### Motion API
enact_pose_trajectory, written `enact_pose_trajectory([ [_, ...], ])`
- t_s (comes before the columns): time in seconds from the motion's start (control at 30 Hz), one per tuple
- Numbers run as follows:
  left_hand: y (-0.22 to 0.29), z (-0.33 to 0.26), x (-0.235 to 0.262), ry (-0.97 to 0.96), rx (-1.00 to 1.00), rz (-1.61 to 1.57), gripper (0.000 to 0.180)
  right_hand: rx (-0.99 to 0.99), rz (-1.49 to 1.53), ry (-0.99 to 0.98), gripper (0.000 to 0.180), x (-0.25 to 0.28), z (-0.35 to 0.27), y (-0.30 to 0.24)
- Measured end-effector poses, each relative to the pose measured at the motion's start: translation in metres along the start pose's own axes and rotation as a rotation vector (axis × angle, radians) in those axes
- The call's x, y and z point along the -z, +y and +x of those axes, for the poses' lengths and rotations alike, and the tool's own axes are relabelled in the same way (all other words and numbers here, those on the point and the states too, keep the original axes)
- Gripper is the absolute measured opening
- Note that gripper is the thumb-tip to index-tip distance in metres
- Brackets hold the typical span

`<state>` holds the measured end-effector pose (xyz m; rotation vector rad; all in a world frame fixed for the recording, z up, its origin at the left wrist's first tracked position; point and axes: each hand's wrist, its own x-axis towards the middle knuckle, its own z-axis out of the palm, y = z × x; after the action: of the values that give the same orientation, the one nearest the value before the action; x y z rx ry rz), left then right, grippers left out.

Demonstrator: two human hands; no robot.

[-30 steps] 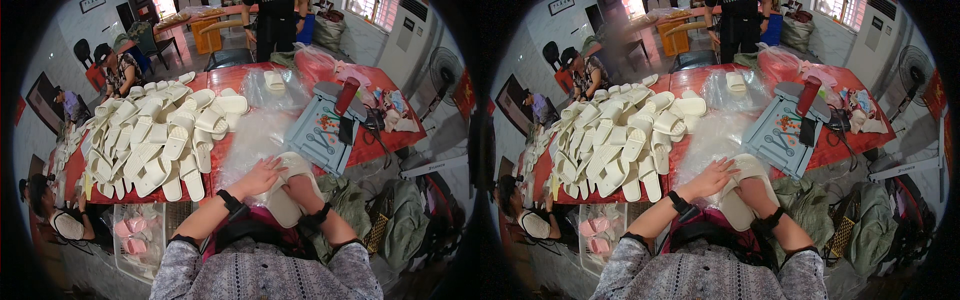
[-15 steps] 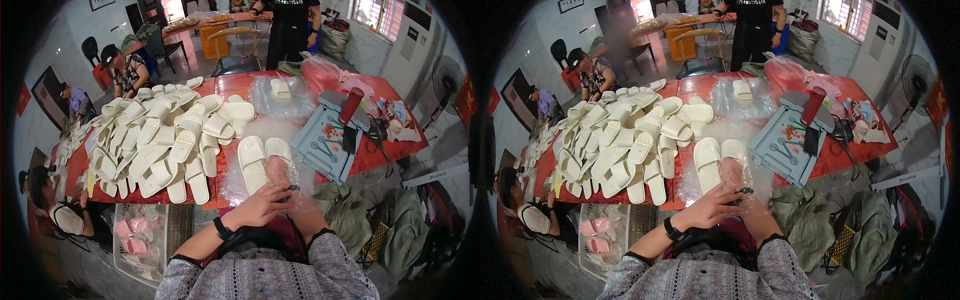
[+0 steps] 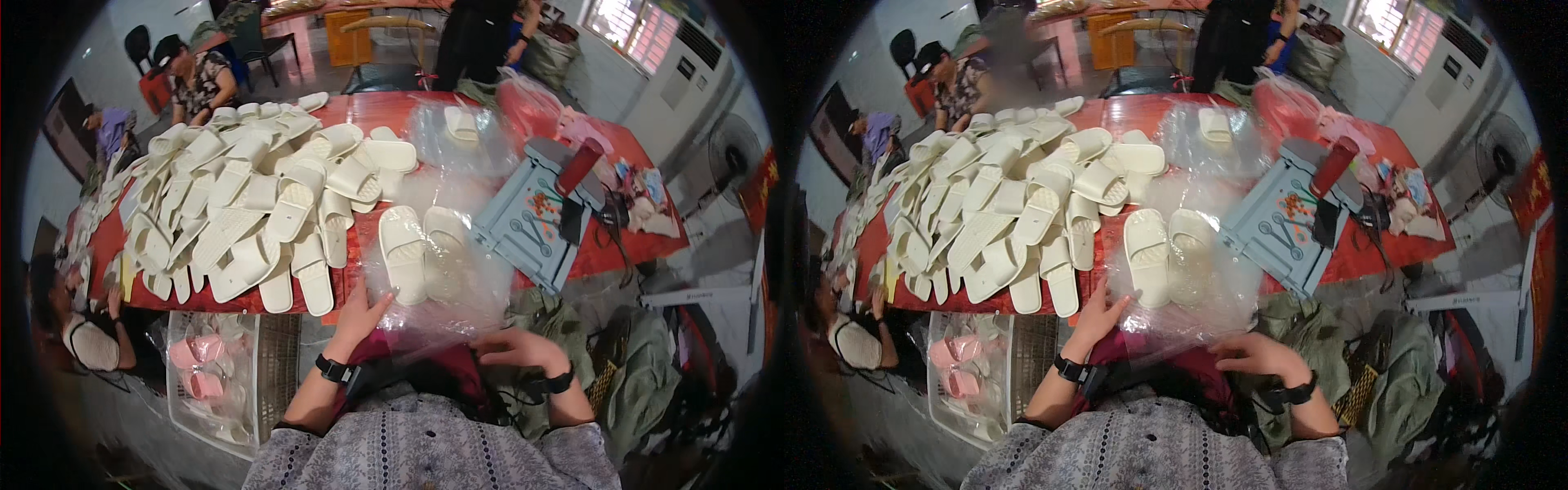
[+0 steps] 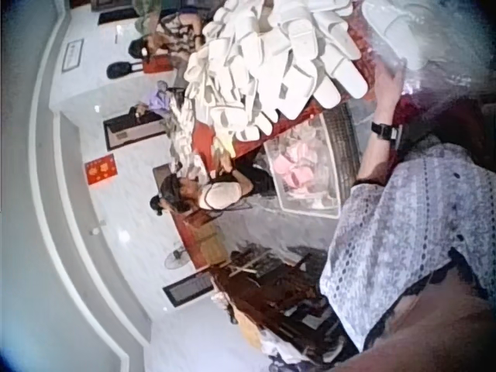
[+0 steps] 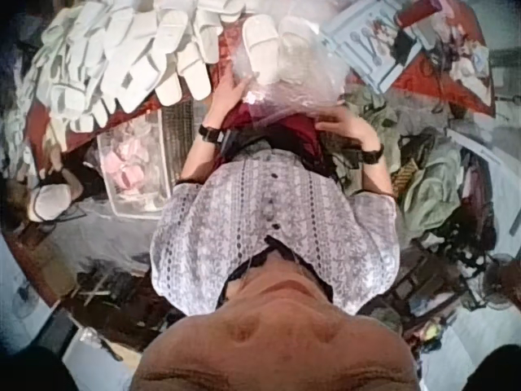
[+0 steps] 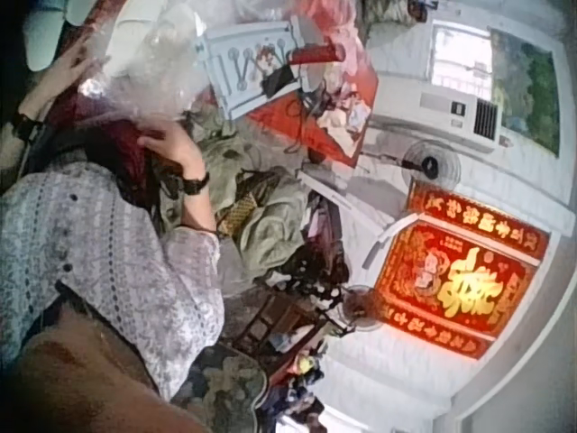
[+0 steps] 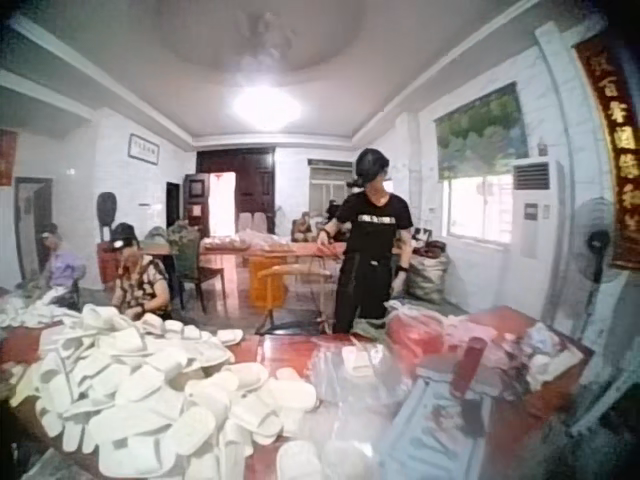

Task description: Packing white slippers into plastic bags.

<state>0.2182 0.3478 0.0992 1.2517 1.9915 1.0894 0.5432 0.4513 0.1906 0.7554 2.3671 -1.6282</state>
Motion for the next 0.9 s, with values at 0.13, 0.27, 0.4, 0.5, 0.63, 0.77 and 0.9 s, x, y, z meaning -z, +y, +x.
enact_pose_trajectory([
  [0.13, -0.013, 0.003, -0.005, -0.138, 0.120, 0.053, 0.089, -0.143, 0.012, 0.455, 0.027, 0.017, -0.047, -0.014],
  [0.27, -0.027, 0.008, -0.006, -0.256, 0.116, 0.052, 0.090, -0.265, -0.335, 0.802, 0.024, 0.037, -0.076, -0.019],
  [0.4, -0.040, 0.013, -0.002, -0.350, 0.063, -0.035, 0.087, -0.239, -0.119, 0.930, 0.023, 0.062, -0.110, -0.026],
  [0.5, -0.041, 0.018, 0.010, -0.476, 0.065, 0.006, 0.082, -0.347, -0.299, 1.060, 0.025, 0.092, -0.139, -0.071],
  [0.63, -0.045, 0.024, 0.012, -0.494, 0.089, -0.217, 0.077, -0.065, -0.346, 1.317, 0.023, 0.122, -0.173, -0.137],
  [0.77, -0.055, 0.025, 0.016, -0.396, 0.087, -0.204, 0.075, 0.053, -0.265, 1.312, 0.026, 0.110, -0.139, -0.193],
  [0.9, -0.070, 0.026, 0.012, -0.288, 0.142, -0.172, 0.067, 0.044, -0.198, 1.080, 0.020, 0.080, -0.049, -0.141],
])
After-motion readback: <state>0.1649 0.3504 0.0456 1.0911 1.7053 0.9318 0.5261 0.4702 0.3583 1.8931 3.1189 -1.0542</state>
